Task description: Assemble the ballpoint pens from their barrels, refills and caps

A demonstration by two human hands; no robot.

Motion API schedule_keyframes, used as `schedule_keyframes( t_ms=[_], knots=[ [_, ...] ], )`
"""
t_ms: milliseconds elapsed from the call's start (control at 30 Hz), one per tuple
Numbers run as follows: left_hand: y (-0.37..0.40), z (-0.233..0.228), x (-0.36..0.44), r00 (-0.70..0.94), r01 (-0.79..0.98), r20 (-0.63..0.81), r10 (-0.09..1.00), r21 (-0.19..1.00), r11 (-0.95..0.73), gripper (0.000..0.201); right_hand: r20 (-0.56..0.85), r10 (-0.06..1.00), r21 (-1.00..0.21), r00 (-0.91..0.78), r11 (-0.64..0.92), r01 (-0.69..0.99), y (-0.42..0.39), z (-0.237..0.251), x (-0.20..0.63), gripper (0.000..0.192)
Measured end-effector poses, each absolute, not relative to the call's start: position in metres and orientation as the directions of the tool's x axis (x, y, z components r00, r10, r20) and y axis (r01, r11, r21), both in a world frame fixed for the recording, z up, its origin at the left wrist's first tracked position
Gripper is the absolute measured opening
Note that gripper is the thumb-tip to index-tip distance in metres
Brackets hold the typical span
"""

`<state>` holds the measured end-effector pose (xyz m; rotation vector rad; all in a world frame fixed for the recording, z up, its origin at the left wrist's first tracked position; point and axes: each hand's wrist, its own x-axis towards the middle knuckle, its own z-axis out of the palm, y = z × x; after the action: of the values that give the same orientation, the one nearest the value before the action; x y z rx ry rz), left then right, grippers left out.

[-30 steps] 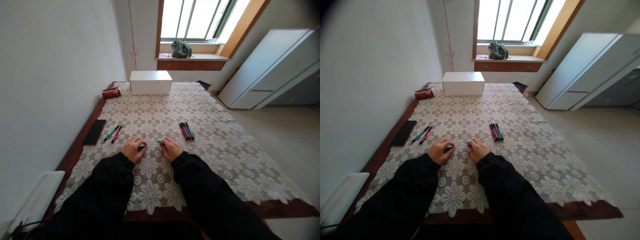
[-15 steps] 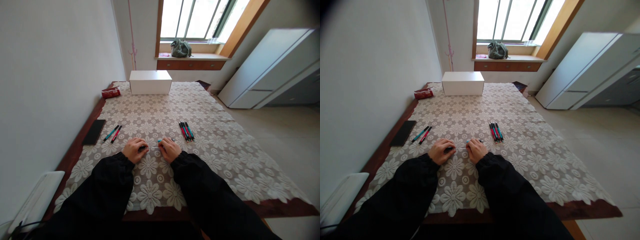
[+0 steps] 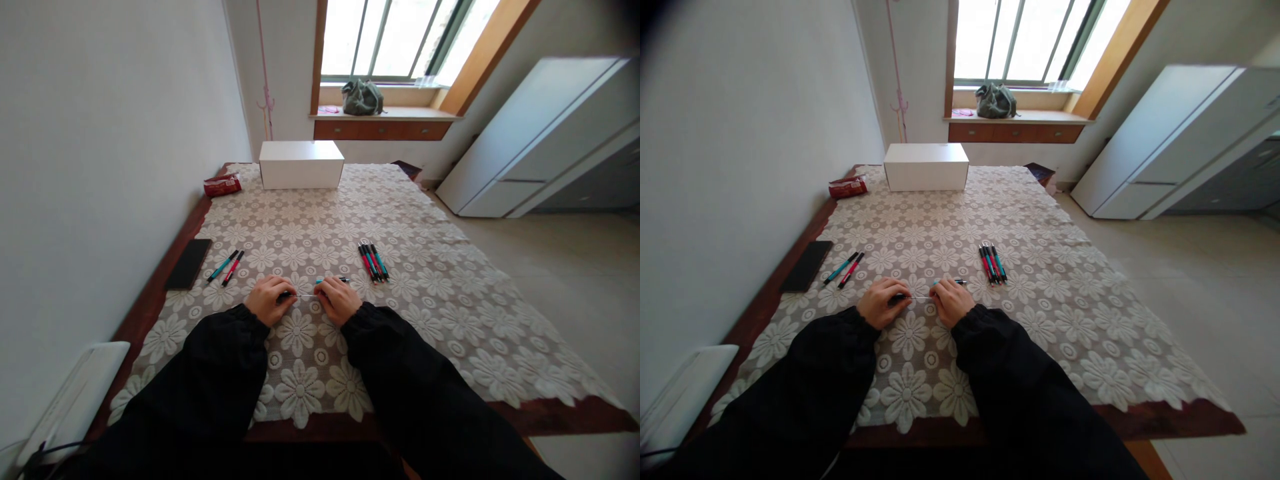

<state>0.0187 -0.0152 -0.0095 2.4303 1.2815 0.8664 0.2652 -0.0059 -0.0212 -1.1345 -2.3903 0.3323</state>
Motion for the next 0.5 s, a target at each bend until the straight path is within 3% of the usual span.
schedule_keyframes(
  t_ms=[500],
  knots=[
    [-0.0164, -0.0084, 0.0183, 0.447, 0.666, 0.350, 0.823, 0.484, -0.567, 0.005, 0.342, 0.741, -0.371, -0.578, 0.671, 0.642, -0.0071, -0.0206, 0.2632, 0.012]
  ],
)
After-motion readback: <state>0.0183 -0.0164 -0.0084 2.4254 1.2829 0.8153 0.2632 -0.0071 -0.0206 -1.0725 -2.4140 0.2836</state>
